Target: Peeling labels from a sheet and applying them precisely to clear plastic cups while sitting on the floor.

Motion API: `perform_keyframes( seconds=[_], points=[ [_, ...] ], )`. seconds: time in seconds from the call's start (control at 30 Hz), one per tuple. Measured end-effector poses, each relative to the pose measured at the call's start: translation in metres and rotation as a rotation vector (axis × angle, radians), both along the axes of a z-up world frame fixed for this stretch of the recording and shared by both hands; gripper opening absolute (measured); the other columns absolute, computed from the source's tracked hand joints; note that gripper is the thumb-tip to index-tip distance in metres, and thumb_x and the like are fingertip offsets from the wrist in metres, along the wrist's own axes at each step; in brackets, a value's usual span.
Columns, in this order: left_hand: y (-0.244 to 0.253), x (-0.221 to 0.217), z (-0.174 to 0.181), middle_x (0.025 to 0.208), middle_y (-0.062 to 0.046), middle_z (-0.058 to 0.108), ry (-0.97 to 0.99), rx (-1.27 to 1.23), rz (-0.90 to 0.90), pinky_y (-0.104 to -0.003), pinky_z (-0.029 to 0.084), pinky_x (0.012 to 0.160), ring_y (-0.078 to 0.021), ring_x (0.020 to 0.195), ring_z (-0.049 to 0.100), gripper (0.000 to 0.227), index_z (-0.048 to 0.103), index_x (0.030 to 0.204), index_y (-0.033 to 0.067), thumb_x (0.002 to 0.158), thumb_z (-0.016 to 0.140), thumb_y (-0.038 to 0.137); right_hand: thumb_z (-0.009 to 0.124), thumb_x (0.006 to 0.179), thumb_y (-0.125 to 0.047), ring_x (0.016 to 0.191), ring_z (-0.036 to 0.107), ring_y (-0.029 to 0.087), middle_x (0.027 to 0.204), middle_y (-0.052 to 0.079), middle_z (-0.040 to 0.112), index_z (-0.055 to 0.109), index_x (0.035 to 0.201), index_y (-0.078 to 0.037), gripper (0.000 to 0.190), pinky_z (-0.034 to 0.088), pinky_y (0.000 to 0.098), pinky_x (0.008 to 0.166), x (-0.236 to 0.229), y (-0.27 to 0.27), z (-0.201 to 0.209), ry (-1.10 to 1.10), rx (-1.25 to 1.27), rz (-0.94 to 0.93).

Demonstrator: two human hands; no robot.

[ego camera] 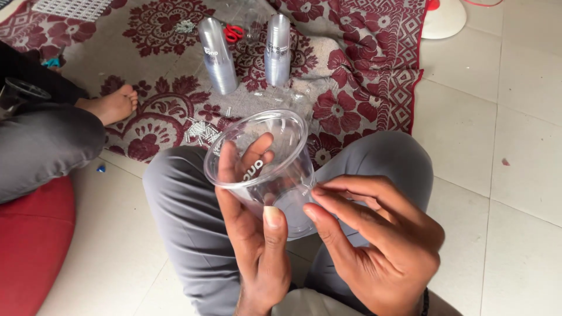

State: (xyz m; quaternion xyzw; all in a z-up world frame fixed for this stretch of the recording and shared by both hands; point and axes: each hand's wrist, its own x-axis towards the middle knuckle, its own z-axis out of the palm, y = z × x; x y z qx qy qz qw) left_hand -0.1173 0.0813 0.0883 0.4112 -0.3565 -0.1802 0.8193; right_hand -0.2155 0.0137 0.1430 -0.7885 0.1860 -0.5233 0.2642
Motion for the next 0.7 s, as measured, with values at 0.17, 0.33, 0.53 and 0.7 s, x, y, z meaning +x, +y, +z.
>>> perform_keyframes(
  seconds=[0.17,0.33,0.53,0.7],
  points=[
    [0.002,-0.004,0.000,0.165,-0.023,0.034,-0.015,-0.020,0.057,-0.049,0.046,0.126,-0.0317,0.150,0.047,0.085,0.008,0.171,0.0054,0.111,0.063,0.031,0.083,0.080,0.004,0.080,0.075,0.016,0.095,0.014,0.073,0.073,0.097,0.004,0.020,0.062,0.0255,0.069,0.005,0.002,0.010,-0.004,-0.009,-0.042],
    [0.006,-0.003,-0.002,0.164,-0.023,0.032,-0.032,-0.030,0.070,-0.049,0.049,0.123,-0.0325,0.146,0.048,0.085,0.008,0.171,0.0078,0.111,0.065,0.028,0.083,0.080,0.005,0.079,0.076,0.016,0.091,0.014,0.074,0.073,0.095,0.003,0.018,0.062,0.0246,0.066,0.010,0.006,0.011,-0.020,-0.025,-0.089],
    [0.008,-0.002,-0.005,0.164,-0.024,0.033,0.026,-0.027,0.070,-0.049,0.048,0.122,-0.0322,0.144,0.049,0.082,0.011,0.171,0.0076,0.111,0.064,0.023,0.082,0.082,0.005,0.083,0.076,0.019,0.093,0.015,0.073,0.071,0.096,0.005,0.018,0.061,0.0264,0.070,0.017,0.009,0.010,0.001,-0.043,-0.097],
    [0.006,0.003,-0.009,0.164,-0.022,0.032,0.041,-0.016,0.109,-0.048,0.049,0.123,-0.0301,0.144,0.049,0.078,0.012,0.170,0.0086,0.111,0.062,0.016,0.080,0.084,0.005,0.085,0.076,0.020,0.095,0.015,0.074,0.069,0.097,0.005,0.017,0.061,0.0279,0.072,0.028,0.006,0.004,0.044,-0.043,-0.104]
  ],
)
